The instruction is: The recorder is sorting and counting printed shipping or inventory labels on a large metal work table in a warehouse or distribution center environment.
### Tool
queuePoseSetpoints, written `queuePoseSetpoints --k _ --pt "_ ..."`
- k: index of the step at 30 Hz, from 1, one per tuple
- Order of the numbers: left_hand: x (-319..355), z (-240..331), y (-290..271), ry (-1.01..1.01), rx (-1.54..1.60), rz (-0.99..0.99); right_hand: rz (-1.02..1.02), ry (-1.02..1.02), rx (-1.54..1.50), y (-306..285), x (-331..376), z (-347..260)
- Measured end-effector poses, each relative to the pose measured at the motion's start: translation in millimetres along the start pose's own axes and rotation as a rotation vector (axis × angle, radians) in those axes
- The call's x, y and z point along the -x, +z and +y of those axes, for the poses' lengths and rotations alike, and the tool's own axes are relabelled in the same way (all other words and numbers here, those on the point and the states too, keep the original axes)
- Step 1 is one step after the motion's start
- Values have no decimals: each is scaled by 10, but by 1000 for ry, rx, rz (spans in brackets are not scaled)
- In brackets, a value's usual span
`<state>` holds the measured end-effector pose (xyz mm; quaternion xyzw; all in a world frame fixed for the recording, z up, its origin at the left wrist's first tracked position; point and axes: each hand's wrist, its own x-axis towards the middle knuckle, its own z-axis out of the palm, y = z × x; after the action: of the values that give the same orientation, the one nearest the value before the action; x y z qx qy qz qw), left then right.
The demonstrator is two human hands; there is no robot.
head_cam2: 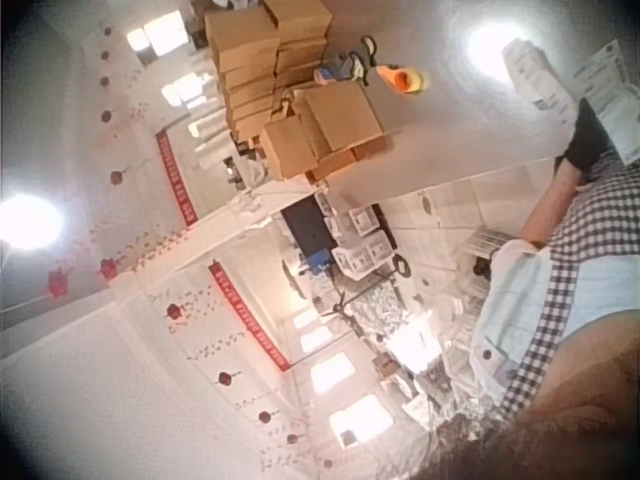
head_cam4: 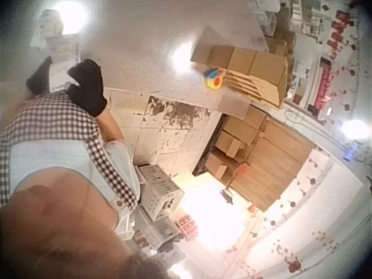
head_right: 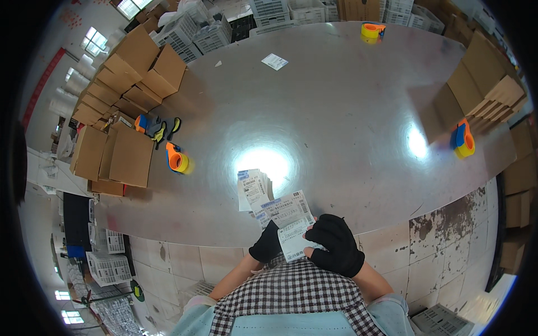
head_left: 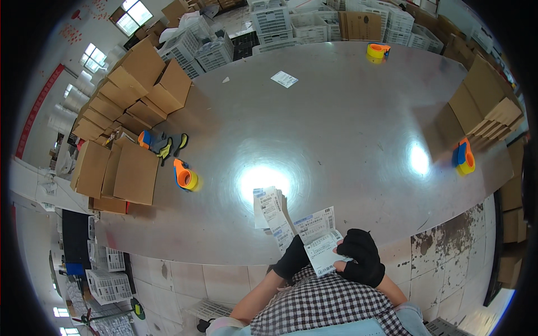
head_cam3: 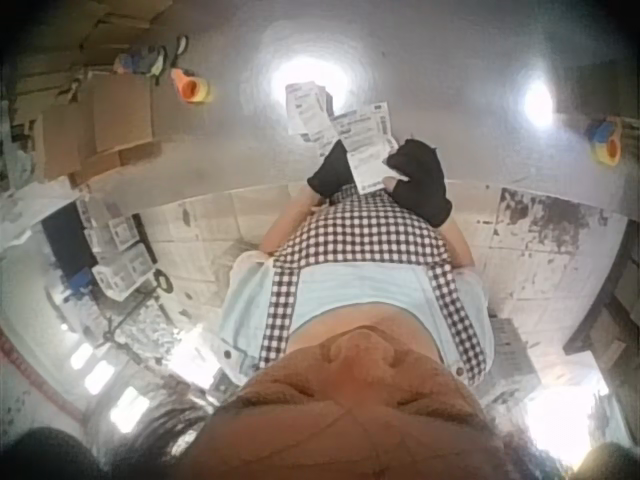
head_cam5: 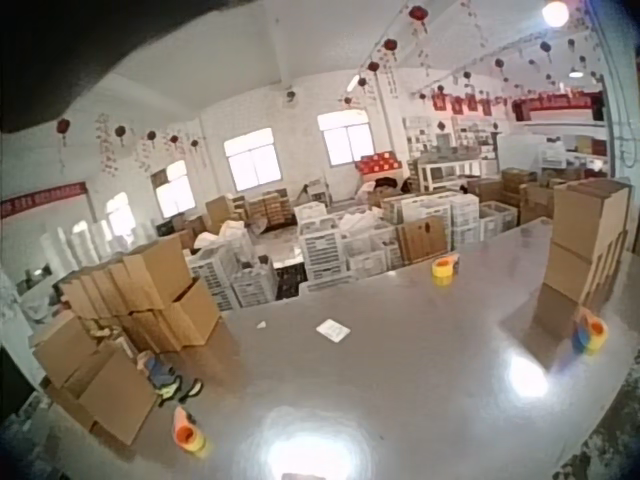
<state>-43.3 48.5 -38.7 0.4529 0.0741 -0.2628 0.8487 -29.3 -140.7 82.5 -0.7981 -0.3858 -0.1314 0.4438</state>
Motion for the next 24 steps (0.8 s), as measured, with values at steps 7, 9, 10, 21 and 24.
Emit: queuePoseSetpoints --k 7,9,10,21,24 --pt "40 88 -31 53 -175 -90 -66 -40 -33 1 76 33" --pt "54 112 -35 90 -326 -71 -86 -41 -41 7 76 34" --pt "58 104 -47 95 -324 -65 -94 -47 -53 18 78 39" --pt "86 176 3 167 -256 -7 -56 -152 -39 44 60 97" --pt "87 213 100 200 -181 60 3 -165 -5 46 70 112"
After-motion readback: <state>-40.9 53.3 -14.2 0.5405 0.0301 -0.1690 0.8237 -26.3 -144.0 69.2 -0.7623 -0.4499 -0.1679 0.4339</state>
